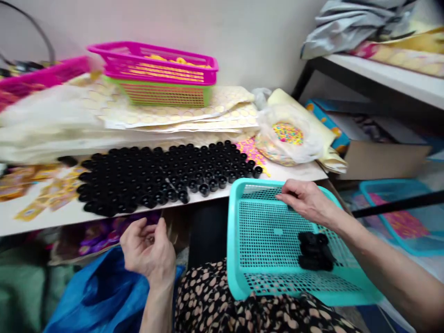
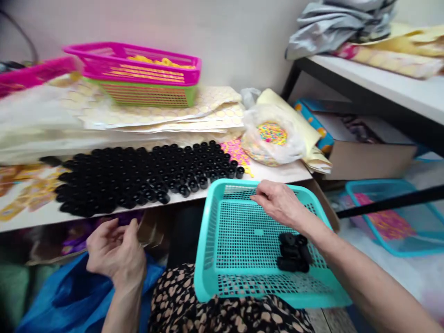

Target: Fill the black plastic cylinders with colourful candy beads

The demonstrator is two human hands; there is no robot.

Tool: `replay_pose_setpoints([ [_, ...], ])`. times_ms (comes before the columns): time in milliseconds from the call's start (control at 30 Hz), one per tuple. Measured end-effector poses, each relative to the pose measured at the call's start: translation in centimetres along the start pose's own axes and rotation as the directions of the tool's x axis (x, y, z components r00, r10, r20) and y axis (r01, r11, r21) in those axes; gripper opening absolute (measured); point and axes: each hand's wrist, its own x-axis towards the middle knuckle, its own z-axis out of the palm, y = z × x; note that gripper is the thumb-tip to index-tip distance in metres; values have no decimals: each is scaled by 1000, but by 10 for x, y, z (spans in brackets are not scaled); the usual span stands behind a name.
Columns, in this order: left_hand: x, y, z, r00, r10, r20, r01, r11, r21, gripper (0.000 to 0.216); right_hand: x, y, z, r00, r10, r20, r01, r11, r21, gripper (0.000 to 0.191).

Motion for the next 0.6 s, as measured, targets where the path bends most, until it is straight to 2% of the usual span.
replay_pose_setpoints([
  [33, -10, 20, 0, 989, 82, 123, -77, 996, -44, 31, -16, 21, 1, 991, 86, 104, -80, 995, -59, 22],
  [67, -19, 41, 1, 946, 192, 260, -168, 979, -114, 24, -31, 39, 4, 964, 161, 210, -136, 983, -125, 20],
  [100, -28, 62, 2, 849, 322, 418, -255, 944, -210, 18, -45, 52, 10, 926, 217, 309, -168, 970, -176, 27],
  [133, -36, 80, 4, 696, 426, 578, -299, 904, -306, 15, -58, 62, 18, 884, 256, 391, -189, 961, -201, 40],
  [167, -44, 97, 7, 505, 503, 702, -326, 864, -384, 12, -69, 67, 28, 847, 280, 452, -211, 957, -197, 51],
  [200, -51, 111, 11, 302, 529, 793, -342, 837, -428, 10, -79, 69, 38, 820, 292, 492, -237, 956, -172, 58],
  [233, -57, 122, 15, 118, 505, 855, -361, 824, -437, 9, -86, 69, 47, 809, 295, 508, -261, 955, -140, 58],
  [267, -62, 130, 20, -27, 449, 893, -392, 817, -422, 8, -92, 66, 56, 815, 292, 500, -275, 955, -108, 55],
  [300, -66, 135, 25, -127, 377, 917, -429, 813, -393, 8, -96, 63, 64, 833, 284, 474, -280, 957, -81, 50],
  [333, -70, 139, 29, -188, 306, 933, -458, 813, -359, 8, -99, 59, 70, 855, 268, 444, -273, 961, -53, 46],
  [367, -73, 141, 32, -220, 255, 942, -471, 818, -331, 9, -99, 56, 73, 877, 243, 416, -259, 966, -16, 42],
  [433, -80, 143, 37, -240, 203, 949, -440, 849, -292, 9, -95, 50, 73, 913, 184, 364, -241, 963, 118, 38],
  [500, -87, 143, 39, -239, 197, 951, -335, 902, -271, 8, -87, 44, 66, 944, 113, 310, -226, 906, 358, 37],
  [567, -95, 144, 39, -188, 159, 969, -153, 970, -189, 11, -78, 33, 57, 965, 62, 255, -217, 736, 641, 40],
  [600, -99, 145, 39, -153, 102, 983, -14, 994, -106, 18, -74, 26, 54, 973, 50, 226, -207, 622, 755, 42],
])
